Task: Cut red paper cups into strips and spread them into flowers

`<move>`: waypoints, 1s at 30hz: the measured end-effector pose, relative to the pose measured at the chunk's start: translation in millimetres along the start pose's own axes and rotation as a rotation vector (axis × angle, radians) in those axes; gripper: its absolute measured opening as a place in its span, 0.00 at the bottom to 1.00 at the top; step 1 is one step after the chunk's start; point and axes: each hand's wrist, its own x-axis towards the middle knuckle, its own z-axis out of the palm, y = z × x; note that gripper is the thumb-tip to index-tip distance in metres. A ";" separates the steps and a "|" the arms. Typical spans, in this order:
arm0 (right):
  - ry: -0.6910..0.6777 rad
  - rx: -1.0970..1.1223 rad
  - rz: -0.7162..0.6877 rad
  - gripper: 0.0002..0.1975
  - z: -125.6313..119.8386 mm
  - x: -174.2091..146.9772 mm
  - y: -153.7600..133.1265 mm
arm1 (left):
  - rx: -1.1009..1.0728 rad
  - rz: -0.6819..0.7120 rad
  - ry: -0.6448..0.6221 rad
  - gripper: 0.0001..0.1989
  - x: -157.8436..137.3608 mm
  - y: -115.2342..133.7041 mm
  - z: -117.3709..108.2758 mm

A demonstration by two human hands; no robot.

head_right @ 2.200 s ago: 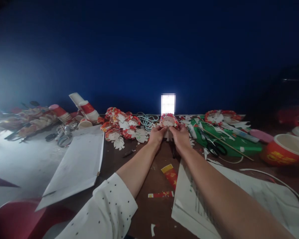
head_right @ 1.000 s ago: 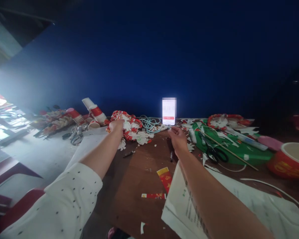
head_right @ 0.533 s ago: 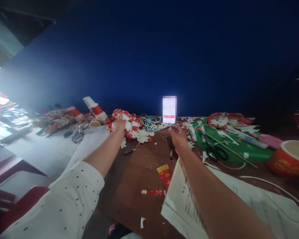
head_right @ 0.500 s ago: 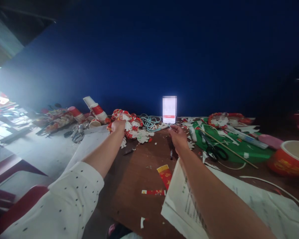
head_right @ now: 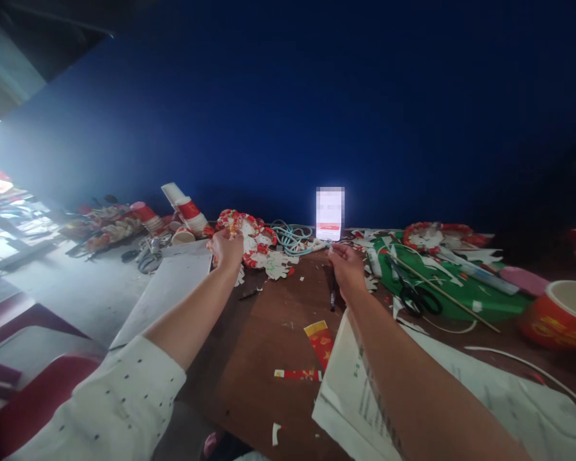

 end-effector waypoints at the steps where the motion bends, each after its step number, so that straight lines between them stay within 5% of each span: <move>1: 0.005 0.017 -0.014 0.13 0.5 -0.1 -0.3 | 0.004 0.097 0.018 0.16 -10.3 5.2 -3.0; 3: 0.020 0.048 -0.053 0.13 1.4 -0.4 -1.0 | -0.056 0.304 -0.018 0.18 -35.0 16.0 -4.8; 7: 0.046 0.063 -0.158 0.16 0.9 -1.0 -2.1 | -0.253 0.581 -0.307 0.14 -87.7 35.2 17.7; 10: 0.076 0.057 -0.222 0.17 -1.1 -1.0 -2.7 | -0.376 0.494 -0.438 0.15 -116.6 40.6 51.7; 13: 0.085 -0.039 -0.265 0.17 -3.7 -0.4 -3.3 | -0.404 0.291 -0.464 0.15 -132.7 34.0 83.4; 16: 0.072 -0.177 -0.342 0.15 -5.3 -1.5 -3.5 | -0.431 0.241 -0.475 0.15 -134.0 20.3 103.4; 21: 0.029 -0.301 -0.354 0.13 -1.1 -10.6 -2.3 | -0.461 0.383 -0.480 0.16 -114.5 7.7 114.5; 24: 0.025 -0.277 -0.344 0.13 0.6 -11.1 -3.5 | -0.454 0.356 -0.455 0.16 -110.7 9.3 115.8; 30: 0.266 -0.149 -0.347 0.14 -12.2 13.6 -35.4 | -0.453 0.325 -0.561 0.15 -119.3 11.0 118.6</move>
